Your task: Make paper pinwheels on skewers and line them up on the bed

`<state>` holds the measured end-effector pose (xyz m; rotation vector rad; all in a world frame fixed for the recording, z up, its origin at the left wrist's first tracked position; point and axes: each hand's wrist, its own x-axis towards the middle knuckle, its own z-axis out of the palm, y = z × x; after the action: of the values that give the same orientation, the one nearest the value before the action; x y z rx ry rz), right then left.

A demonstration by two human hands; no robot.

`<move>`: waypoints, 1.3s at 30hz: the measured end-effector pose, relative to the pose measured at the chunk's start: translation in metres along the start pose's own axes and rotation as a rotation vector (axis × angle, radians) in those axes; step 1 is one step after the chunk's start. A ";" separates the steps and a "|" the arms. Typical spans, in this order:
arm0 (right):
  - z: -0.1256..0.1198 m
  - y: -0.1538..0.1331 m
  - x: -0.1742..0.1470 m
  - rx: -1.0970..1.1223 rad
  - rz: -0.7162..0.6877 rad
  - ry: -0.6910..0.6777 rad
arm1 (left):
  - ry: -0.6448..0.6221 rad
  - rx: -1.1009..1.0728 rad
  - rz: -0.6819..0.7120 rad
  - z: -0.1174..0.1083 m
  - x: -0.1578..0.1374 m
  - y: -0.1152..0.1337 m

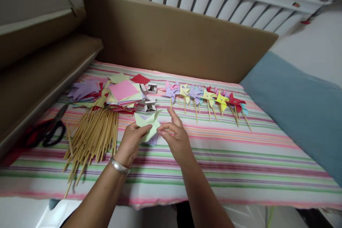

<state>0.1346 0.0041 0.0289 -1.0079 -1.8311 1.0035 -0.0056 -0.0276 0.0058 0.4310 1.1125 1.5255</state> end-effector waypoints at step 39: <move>0.008 0.016 0.004 0.036 0.149 -0.009 | -0.033 0.058 0.039 0.007 -0.004 -0.006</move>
<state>0.1297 0.0114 0.0129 -1.1324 -1.7590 1.1273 0.0044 -0.0284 0.0057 0.5188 1.1303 1.5174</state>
